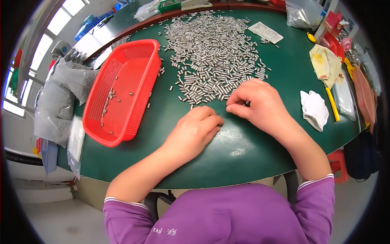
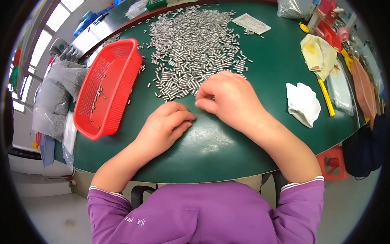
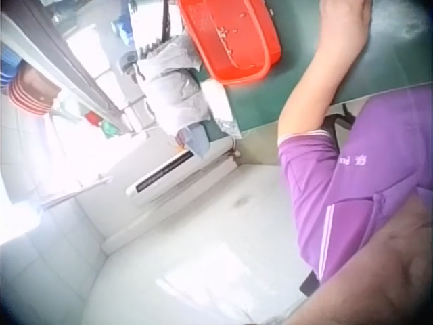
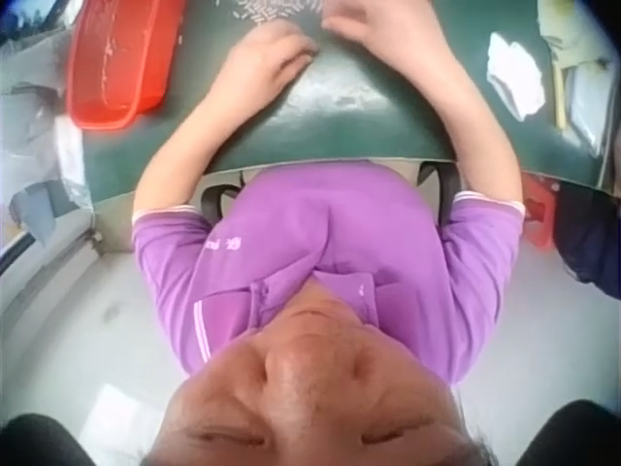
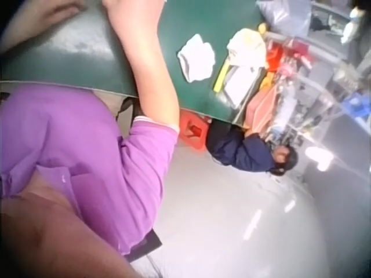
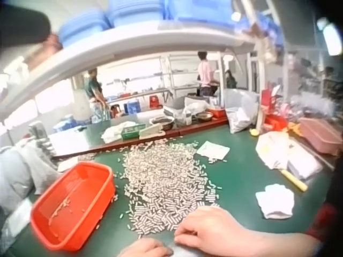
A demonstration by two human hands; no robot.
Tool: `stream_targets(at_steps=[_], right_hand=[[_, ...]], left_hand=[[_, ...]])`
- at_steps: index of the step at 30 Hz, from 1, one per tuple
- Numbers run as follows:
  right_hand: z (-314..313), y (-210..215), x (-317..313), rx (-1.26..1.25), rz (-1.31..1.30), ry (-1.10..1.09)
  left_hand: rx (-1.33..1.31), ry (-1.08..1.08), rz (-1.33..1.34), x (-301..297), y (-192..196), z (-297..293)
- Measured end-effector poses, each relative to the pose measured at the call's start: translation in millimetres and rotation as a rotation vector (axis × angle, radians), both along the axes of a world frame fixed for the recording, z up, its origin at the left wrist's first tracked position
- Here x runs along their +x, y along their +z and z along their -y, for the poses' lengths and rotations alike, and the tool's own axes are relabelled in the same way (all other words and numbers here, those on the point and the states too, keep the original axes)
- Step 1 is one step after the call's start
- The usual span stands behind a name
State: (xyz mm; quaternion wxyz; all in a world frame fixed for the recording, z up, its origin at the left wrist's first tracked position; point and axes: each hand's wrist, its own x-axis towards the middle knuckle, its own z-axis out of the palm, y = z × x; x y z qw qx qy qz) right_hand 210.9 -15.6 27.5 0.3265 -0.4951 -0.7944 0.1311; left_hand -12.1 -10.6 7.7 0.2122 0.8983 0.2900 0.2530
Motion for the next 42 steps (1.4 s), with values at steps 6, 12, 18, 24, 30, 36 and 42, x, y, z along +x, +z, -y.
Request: stream_targets(at_steps=[6, 12, 18, 24, 30, 36, 42], right_hand=[[-1.6, 1.0, 1.2, 0.043, 0.005, 0.014], [-6.4, -4.2, 5.8, 0.126, 0.008, -0.027], [-12.1, -15.3, 3.0, 0.174, 0.047, -0.013], [-9.4, -18.0, -12.0, 0.194, 0.13, 0.036], [-14.0, -27.5, -19.6, 0.225, 0.21, 0.045], [-14.7, -28.9, -20.1, 0.25, 0.167, 0.103], [-15.5, -25.6, -22.8, 0.247, 0.213, 0.09]], left_hand=[[0.179, 0.05, -0.043, -10.8, 16.1, -1.8], [0.725, 0.674, 0.014, -62.1, 64.6, -37.0], [0.687, 0.713, -0.003, -71.3, 56.6, -45.1], [0.172, 0.385, -0.105, -31.1, 20.5, -20.5], [0.033, 0.33, -0.076, -18.4, 4.2, -17.2], [-0.16, 0.264, 0.016, -11.5, 2.3, -14.1], [-0.095, 0.267, 0.024, -7.2, -1.7, -14.3]])
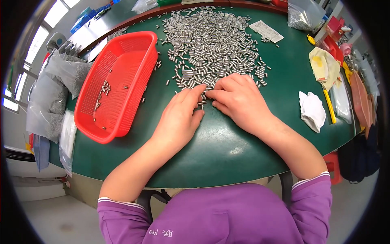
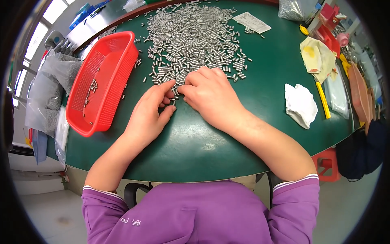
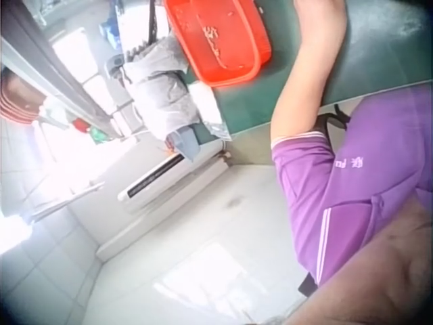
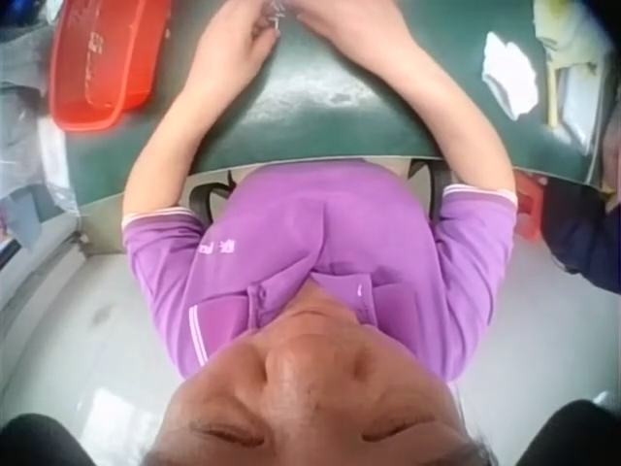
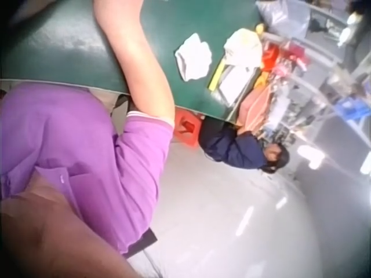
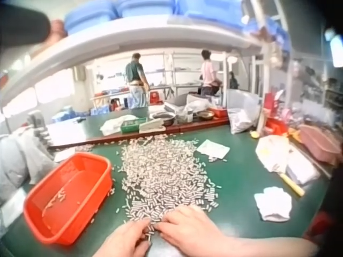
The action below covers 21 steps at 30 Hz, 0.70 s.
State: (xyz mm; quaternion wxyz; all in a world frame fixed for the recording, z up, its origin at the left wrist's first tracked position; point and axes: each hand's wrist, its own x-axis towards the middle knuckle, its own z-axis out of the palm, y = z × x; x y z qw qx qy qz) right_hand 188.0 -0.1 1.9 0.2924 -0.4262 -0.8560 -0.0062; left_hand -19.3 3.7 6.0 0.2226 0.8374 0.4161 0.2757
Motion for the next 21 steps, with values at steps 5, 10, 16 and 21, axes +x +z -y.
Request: stream_targets(at_steps=[5, 10, 16, 21], right_hand=[[3.3, 0.8, 1.7, 0.008, 0.048, 0.01], [11.2, 3.7, 4.5, -0.056, 0.064, 0.033], [11.9, -0.2, 2.3, -0.074, -0.026, 0.039], [14.0, 3.5, -4.3, -0.091, -0.001, 0.034]], left_hand=[[-0.044, -0.047, 0.042, -2.0, -4.8, -1.4], [-0.096, -0.127, 0.051, -3.3, -1.5, 0.8], [-0.131, -0.101, 0.066, -0.3, 2.1, 4.2], [-0.096, -0.061, 0.019, -0.8, 3.5, 5.7]])
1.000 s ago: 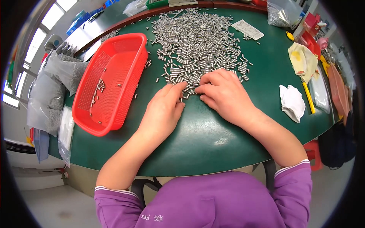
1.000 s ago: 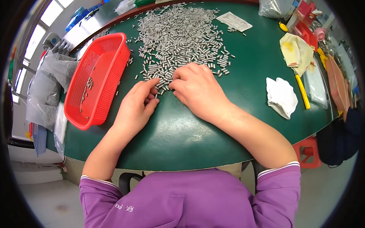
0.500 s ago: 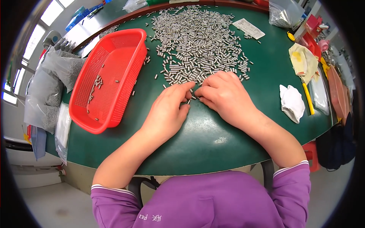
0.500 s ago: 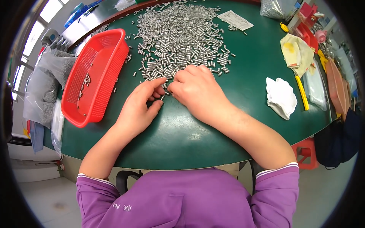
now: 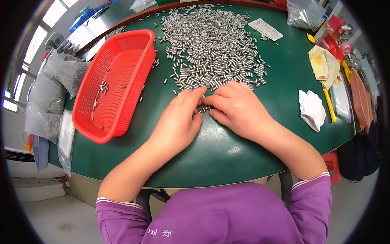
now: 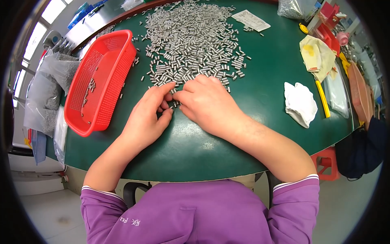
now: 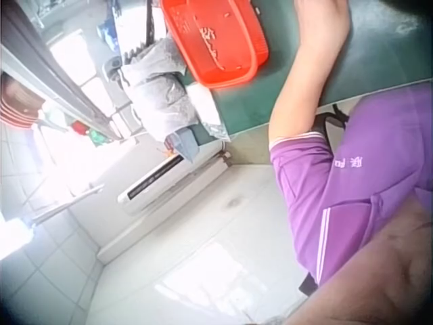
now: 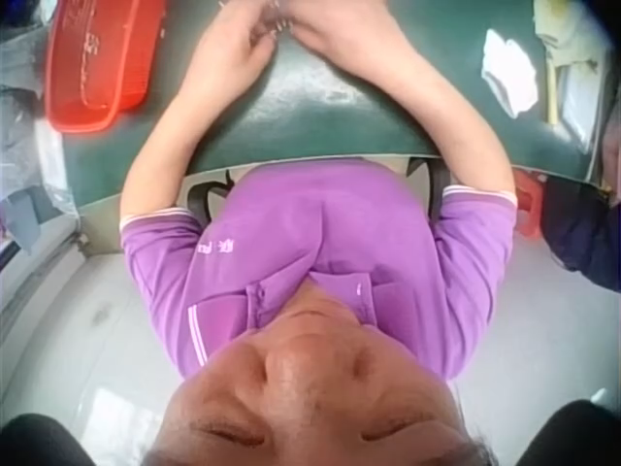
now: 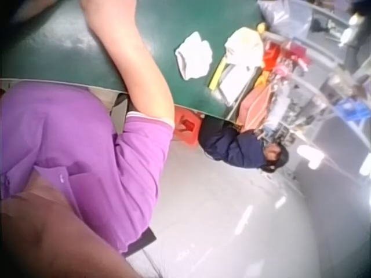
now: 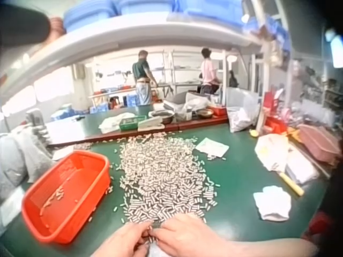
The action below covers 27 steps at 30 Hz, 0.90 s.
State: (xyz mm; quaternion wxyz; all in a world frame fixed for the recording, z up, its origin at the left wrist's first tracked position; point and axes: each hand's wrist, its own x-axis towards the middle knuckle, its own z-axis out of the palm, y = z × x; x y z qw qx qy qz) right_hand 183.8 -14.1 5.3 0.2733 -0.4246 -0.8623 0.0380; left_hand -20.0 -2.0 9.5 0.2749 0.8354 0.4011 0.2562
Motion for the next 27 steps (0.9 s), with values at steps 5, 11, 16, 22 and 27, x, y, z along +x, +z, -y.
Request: stream_targets(at_steps=[5, 11, 16, 22, 27], right_hand=[[-2.4, -4.0, -0.1, -0.034, -0.042, 0.017], [-0.8, -4.5, 1.1, -0.083, -0.059, 0.038], [3.7, 0.9, 3.1, -0.136, -0.097, 0.03], [5.2, 5.5, 8.3, -0.078, -0.053, -0.039], [6.2, 2.6, 7.6, -0.088, -0.071, -0.004]], left_hand=[[-0.055, 0.062, 0.042, 2.3, 1.7, 1.2], [-0.195, 0.062, 0.059, 2.8, 3.6, 0.7], [-0.137, 0.016, 0.072, -0.1, 0.6, 2.8], [-0.14, 0.073, 0.144, -8.0, 4.9, -0.6], [-0.08, 0.087, 0.012, -9.1, 7.4, -1.9]])
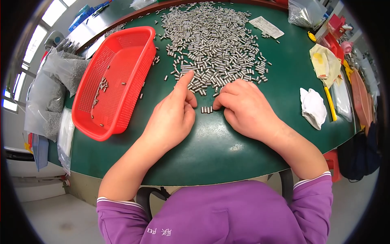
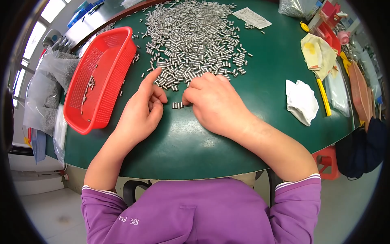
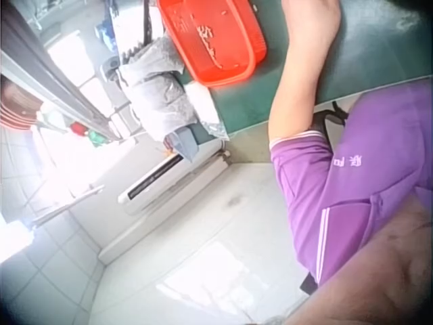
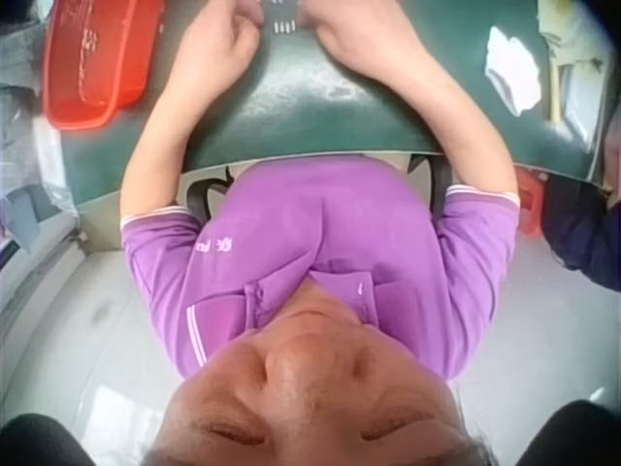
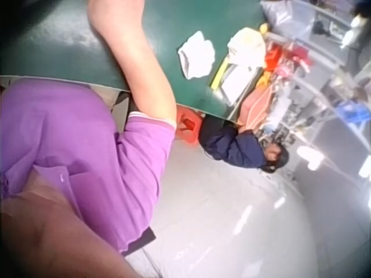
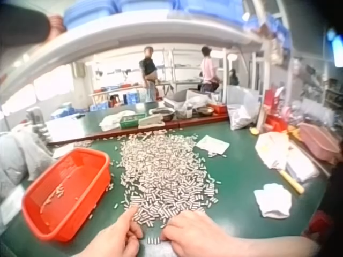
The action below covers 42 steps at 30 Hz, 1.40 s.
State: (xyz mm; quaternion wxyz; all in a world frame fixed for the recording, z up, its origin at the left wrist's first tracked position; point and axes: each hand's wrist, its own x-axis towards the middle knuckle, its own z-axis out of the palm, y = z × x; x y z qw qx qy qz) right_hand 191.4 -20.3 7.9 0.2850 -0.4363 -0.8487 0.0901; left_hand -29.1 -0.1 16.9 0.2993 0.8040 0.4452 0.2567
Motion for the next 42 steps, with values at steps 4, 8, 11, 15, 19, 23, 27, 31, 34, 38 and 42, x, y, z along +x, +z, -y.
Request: stream_targets(at_steps=[4, 8, 11, 15, 19, 23, 27, 31, 34, 38, 42], right_hand=[[0.1, -0.4, -1.1, 0.007, 0.024, 0.0], [-0.1, -0.9, -1.2, 0.009, 0.026, 0.012], [0.4, -0.8, -1.7, 0.021, 0.021, 0.018], [-0.3, -0.7, -0.5, 0.031, 0.009, 0.022], [0.2, 5.0, -1.5, -0.024, 0.034, -0.005], [1.5, 4.6, -4.1, -0.064, 0.024, -0.004], [0.8, 1.3, -7.5, -0.044, 0.029, 0.005], [-0.3, -0.5, -11.7, 0.003, 0.026, 0.004], [-1.9, -1.7, -14.3, 0.013, 0.028, -0.001], [-3.2, -1.9, -14.3, -0.001, 0.008, -0.006], [-9.7, 9.8, -1.5, 0.125, -0.046, -0.074]], left_hand=[[0.015, 0.0, -0.03, -1.3, 1.0, 0.6], [-0.008, 0.018, -0.061, 0.1, 3.1, 1.9], [-0.008, 0.012, -0.058, 0.0, 1.6, 2.3], [-0.009, 0.004, -0.053, 1.7, 2.2, 3.2], [-0.006, 0.004, -0.052, 1.5, 1.8, 3.7], [-0.011, 0.013, -0.055, 2.2, 1.5, 3.9], [0.0, 0.009, -0.064, 1.5, -0.2, 3.8], [0.013, 0.001, -0.054, 1.2, -2.3, 3.3], [0.016, 0.001, -0.06, 0.8, -2.8, 3.0], [0.027, -0.005, -0.055, 0.7, -3.3, 2.7], [0.021, -0.014, -0.045, 1.0, -1.8, 3.2]])
